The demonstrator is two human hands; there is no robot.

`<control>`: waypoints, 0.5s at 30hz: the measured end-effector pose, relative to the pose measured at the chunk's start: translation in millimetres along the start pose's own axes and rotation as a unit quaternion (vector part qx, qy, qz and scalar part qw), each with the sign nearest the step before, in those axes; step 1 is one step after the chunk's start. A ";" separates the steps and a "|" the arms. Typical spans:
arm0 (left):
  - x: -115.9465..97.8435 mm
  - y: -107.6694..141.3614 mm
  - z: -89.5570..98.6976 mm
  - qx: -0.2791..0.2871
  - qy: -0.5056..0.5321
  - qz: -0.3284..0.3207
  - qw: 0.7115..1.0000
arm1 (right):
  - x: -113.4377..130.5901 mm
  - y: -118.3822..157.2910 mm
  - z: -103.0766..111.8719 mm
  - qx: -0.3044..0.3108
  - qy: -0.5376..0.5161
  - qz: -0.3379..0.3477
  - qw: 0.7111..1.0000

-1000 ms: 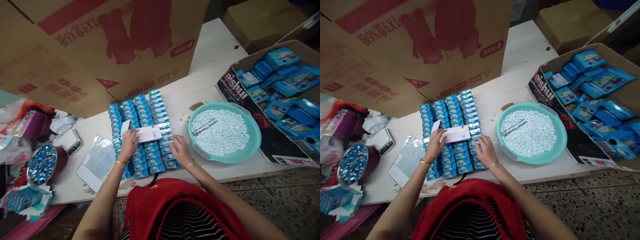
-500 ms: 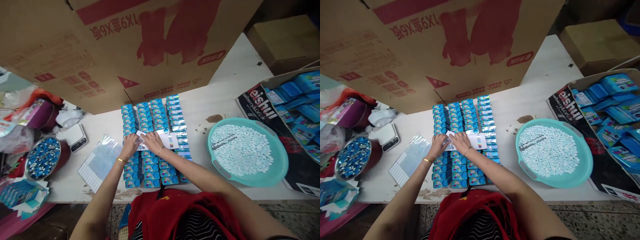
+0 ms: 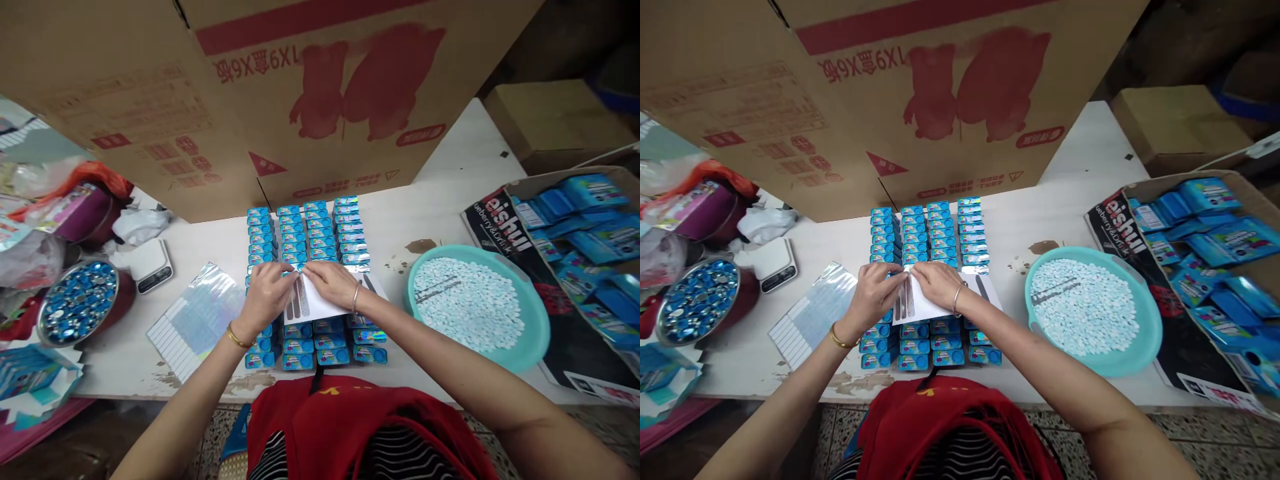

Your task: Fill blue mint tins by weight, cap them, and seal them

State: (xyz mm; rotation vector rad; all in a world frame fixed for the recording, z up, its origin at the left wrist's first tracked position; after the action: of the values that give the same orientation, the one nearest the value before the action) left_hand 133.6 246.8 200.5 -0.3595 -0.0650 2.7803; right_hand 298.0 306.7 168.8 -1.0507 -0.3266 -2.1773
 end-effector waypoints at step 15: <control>-43.7 17.5 1.3 -0.145 0.056 0.022 0.988 | 34.7 28.9 16.3 0.060 0.192 0.016 0.979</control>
State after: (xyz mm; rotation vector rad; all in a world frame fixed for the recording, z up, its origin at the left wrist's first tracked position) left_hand 167.5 215.8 210.6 -0.5951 -0.4417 2.7903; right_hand 312.1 277.0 203.8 -0.5470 -0.2556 -2.2403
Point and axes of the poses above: each hand's wrist, its own y-axis away from the middle knuckle, its own z-axis out of the back of the hand, x = y × z, the point moved 2 cm from there along -y, towards the middle knuckle, and after that the axes turned 2 degrees about z, right-handed, at the moved point
